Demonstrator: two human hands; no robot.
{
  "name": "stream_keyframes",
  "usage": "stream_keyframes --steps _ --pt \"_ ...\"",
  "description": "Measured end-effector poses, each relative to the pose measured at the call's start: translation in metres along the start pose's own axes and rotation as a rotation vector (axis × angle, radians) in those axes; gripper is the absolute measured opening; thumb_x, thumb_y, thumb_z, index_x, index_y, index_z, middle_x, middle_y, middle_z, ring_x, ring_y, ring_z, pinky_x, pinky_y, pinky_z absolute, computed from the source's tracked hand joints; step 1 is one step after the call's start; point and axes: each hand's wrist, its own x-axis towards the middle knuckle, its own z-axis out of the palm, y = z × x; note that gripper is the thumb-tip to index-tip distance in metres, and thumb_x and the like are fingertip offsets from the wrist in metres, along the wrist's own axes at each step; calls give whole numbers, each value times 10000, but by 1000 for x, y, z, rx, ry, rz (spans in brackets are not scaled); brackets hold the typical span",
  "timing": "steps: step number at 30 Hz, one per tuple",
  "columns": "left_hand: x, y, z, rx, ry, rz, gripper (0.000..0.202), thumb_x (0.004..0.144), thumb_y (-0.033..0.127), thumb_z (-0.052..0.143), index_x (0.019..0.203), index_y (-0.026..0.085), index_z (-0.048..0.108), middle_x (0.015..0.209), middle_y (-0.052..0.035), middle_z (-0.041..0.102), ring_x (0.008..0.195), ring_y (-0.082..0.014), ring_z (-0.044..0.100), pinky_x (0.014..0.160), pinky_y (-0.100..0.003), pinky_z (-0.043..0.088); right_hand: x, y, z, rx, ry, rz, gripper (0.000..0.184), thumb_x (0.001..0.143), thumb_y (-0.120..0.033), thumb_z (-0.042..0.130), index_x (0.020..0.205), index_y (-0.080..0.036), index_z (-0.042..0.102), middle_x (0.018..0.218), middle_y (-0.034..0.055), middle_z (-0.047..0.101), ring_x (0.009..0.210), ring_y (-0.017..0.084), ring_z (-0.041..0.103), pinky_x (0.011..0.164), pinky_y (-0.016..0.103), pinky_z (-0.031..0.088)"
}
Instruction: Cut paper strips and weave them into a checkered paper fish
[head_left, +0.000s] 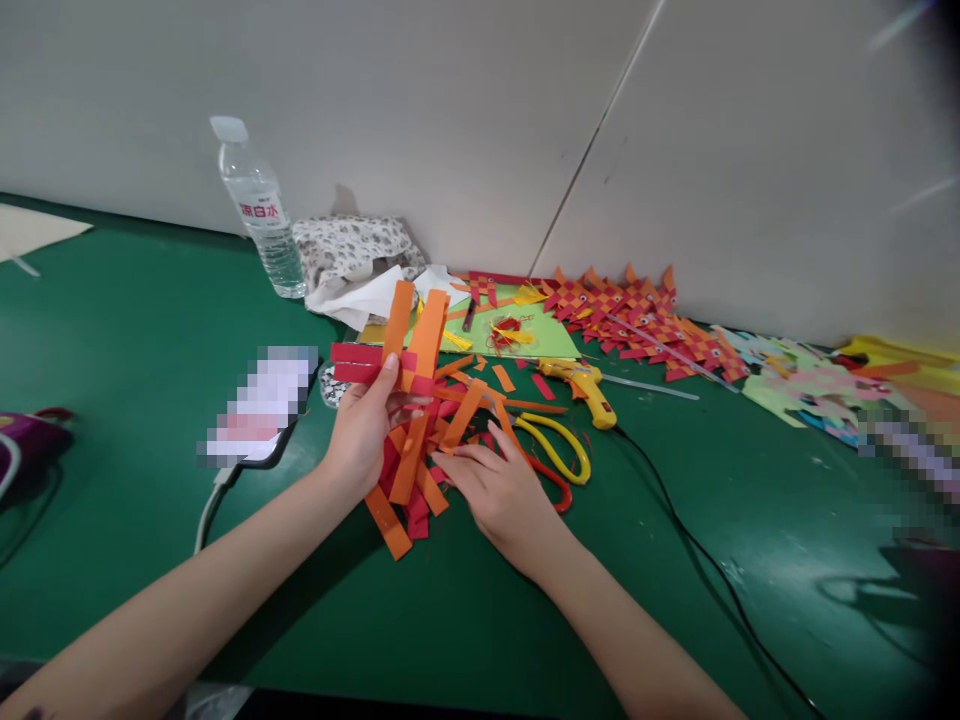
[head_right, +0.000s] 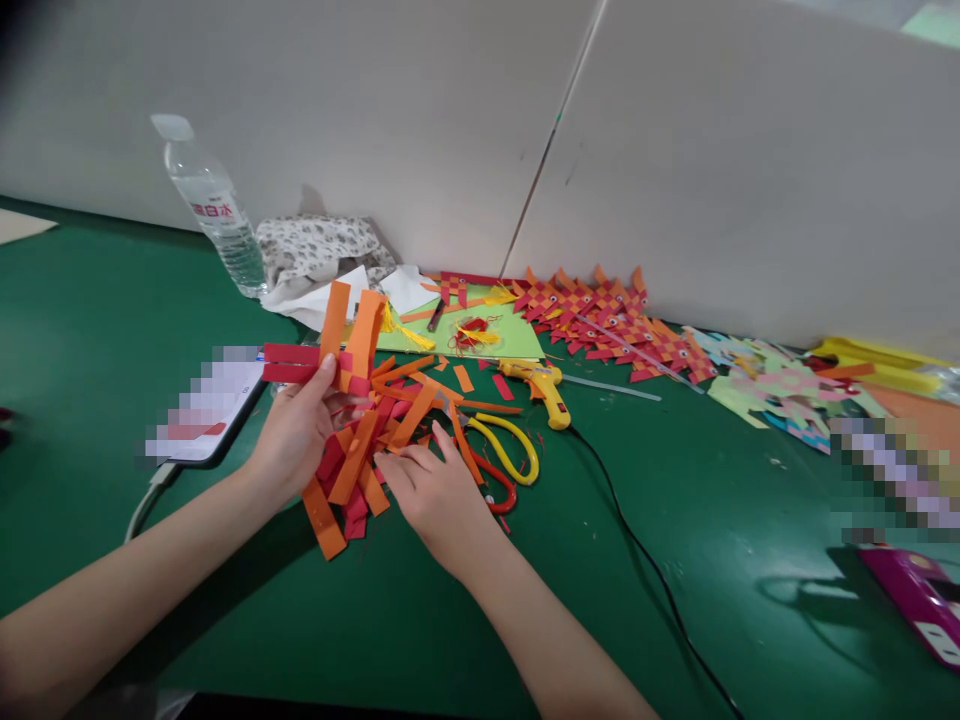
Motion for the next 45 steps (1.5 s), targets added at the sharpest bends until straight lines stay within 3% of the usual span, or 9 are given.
stream_keyframes --steps 6,12,15,18,25,32,37,41,45 --pt "-1 0 0 3 -8 6 268 701 411 722 758 174 613 666 7 680 564 -114 639 511 -196 487 1 3 -5 -6 147 88 326 904 -92 365 1101 -168 614 923 76 713 876 200 629 1042 505 346" --pt "-3 0 0 26 -9 14 286 701 426 717 792 174 616 675 6 683 539 -112 626 488 -201 468 -1 10 -6 250 509 535 167 904 -212 465 1006 -230 595 920 63 695 832 197 667 762 359 539" --pt "-1 -1 -1 20 -26 21 284 714 428 706 780 166 617 665 4 679 551 -115 630 512 -210 483 0 13 -9 546 621 799 132 880 -313 527 976 -223 545 875 41 659 585 135 647 548 276 541" --pt "0 -1 -2 20 -38 18 281 718 425 704 757 161 616 653 5 673 559 -116 634 533 -216 491 2 17 -12 810 691 900 209 840 -368 580 957 -213 503 874 23 629 456 78 577 443 227 499" --pt "0 0 -2 8 -17 24 300 679 430 735 747 171 599 598 27 642 513 -111 617 510 -216 486 4 16 -15 957 718 907 255 772 -351 658 916 -209 501 896 17 616 536 93 634 544 249 564" --pt "1 0 -2 8 -3 25 322 672 459 733 744 176 597 568 38 620 500 -101 608 493 -199 479 1 15 -10 791 632 862 155 699 -187 657 833 -206 582 836 43 620 773 177 643 625 285 572" --pt "1 -1 -2 -2 -10 21 333 690 484 712 734 176 596 548 41 604 489 -104 603 494 -205 482 -1 17 -9 720 625 785 174 716 -146 611 874 -219 614 985 59 569 920 195 614 707 304 561" --pt "0 1 0 -8 -2 13 320 688 468 719 728 177 594 530 47 594 485 -107 601 493 -208 475 1 16 -11 782 701 719 239 761 -111 569 965 -230 604 1043 62 554 988 187 608 822 334 536" --pt "-1 1 0 -17 4 6 312 687 453 724 700 173 587 505 55 571 484 -103 599 488 -201 465 3 13 -16 749 836 699 108 760 -149 640 839 -217 611 910 33 561 846 165 620 776 318 539"
